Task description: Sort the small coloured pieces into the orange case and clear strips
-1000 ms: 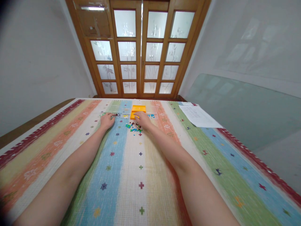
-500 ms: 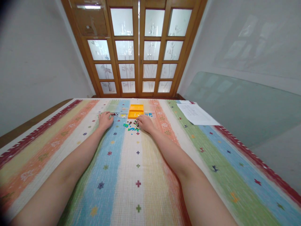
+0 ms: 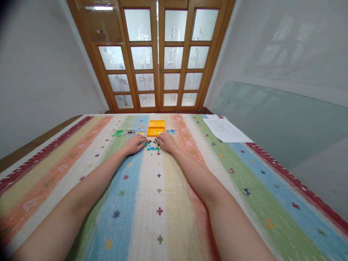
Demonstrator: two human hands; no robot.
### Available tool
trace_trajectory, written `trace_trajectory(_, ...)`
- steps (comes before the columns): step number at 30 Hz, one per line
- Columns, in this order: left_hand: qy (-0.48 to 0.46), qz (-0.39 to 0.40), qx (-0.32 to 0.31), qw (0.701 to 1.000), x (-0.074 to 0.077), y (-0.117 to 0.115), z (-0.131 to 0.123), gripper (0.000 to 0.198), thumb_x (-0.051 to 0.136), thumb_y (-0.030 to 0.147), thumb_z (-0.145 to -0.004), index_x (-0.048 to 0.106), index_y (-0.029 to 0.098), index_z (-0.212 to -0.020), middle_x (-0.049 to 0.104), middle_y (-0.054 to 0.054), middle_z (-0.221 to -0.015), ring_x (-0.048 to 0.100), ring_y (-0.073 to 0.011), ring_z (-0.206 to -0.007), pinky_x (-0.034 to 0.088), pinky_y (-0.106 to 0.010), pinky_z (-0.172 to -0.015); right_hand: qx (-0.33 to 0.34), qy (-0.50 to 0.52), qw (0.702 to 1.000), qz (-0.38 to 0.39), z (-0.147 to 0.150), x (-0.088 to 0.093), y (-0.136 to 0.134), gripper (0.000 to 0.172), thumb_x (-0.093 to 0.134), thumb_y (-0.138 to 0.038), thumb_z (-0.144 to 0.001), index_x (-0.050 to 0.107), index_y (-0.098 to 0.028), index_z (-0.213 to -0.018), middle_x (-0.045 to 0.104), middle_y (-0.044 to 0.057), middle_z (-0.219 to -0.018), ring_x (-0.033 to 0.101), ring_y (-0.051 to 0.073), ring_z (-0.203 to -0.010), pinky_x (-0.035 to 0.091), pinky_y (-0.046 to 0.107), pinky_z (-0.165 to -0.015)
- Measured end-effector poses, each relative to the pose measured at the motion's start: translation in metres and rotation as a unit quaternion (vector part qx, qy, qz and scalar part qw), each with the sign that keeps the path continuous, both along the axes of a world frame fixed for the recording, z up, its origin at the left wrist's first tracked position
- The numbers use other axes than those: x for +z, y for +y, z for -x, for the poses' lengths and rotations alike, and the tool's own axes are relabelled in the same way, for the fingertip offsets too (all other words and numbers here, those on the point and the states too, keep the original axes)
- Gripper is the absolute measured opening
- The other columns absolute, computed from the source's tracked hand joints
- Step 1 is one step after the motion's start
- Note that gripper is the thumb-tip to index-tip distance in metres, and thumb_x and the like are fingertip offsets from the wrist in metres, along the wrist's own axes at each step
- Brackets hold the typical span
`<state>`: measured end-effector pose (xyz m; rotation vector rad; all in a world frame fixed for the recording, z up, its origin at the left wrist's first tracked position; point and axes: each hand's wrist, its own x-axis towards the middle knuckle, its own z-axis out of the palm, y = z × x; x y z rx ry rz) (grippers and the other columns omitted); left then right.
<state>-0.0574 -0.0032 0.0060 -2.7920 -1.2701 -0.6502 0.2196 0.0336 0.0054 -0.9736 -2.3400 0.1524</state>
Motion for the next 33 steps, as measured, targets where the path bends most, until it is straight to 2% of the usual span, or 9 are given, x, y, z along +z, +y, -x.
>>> trace_trajectory(10,0.031,0.047,0.033,0.998,0.003,-0.001,-0.002,0.039,0.05,0.03,-0.103,0.077,0.029,-0.131,0.073,-0.005,-0.139,0.059,-0.0265,-0.135,0.037,-0.046,-0.126,0.006,-0.004,1.0,0.006,0.001,-0.002,0.0,0.024,0.058,-0.018,-0.104,0.082,-0.02,-0.108,0.079,0.01,-0.113,0.068,0.024,-0.108,0.049,0.037,-0.1)
trace_trajectory(17,0.01,0.019,0.024,0.999,-0.002,0.001,0.0,0.037,0.05,0.031,-0.105,0.078,0.026,-0.128,0.075,-0.007,-0.135,0.061,-0.026,-0.13,0.041,-0.045,-0.122,0.007,-0.005,1.0,0.012,0.001,-0.004,0.001,0.024,0.058,-0.02,-0.105,0.082,-0.02,-0.108,0.079,0.01,-0.112,0.067,0.023,-0.108,0.049,0.036,-0.1)
trace_trajectory(23,-0.064,-0.006,0.121,0.991,-0.005,0.009,0.013,0.039,0.05,0.029,-0.104,0.075,0.023,-0.135,0.07,-0.007,-0.143,0.058,-0.0266,-0.136,0.039,-0.049,-0.125,0.01,0.0,1.0,0.005,0.001,-0.005,0.001,0.024,0.058,-0.018,-0.104,0.082,-0.02,-0.11,0.079,0.01,-0.114,0.068,0.024,-0.108,0.049,0.036,-0.1)
trace_trajectory(26,-0.099,-0.029,0.185,0.977,-0.005,0.013,0.026,0.042,0.049,0.028,-0.104,0.073,0.023,-0.137,0.069,-0.008,-0.146,0.056,-0.0264,-0.138,0.04,-0.048,-0.125,0.013,0.0,1.0,0.008,0.0,-0.006,0.002,0.024,0.059,-0.019,-0.104,0.082,-0.021,-0.11,0.079,0.01,-0.113,0.068,0.024,-0.109,0.049,0.036,-0.1)
trace_trajectory(30,-0.112,-0.043,0.263,0.957,-0.006,0.016,0.042,0.043,0.046,0.029,-0.104,0.072,0.02,-0.138,0.066,-0.009,-0.148,0.055,-0.0262,-0.14,0.038,-0.045,-0.125,0.014,0.0,1.0,0.007,0.0,-0.007,0.003,0.025,0.058,-0.02,-0.104,0.081,-0.021,-0.111,0.079,0.01,-0.114,0.068,0.024,-0.109,0.049,0.037,-0.1)
trace_trajectory(33,-0.107,-0.039,0.299,0.947,-0.006,0.018,0.048,0.043,0.047,0.029,-0.103,0.071,0.02,-0.138,0.065,-0.01,-0.15,0.054,-0.0273,-0.141,0.037,-0.046,-0.126,0.015,0.0,1.0,0.011,0.0,-0.006,0.003,0.025,0.057,-0.021,-0.104,0.082,-0.021,-0.11,0.078,0.011,-0.113,0.068,0.025,-0.109,0.05,0.037,-0.1)
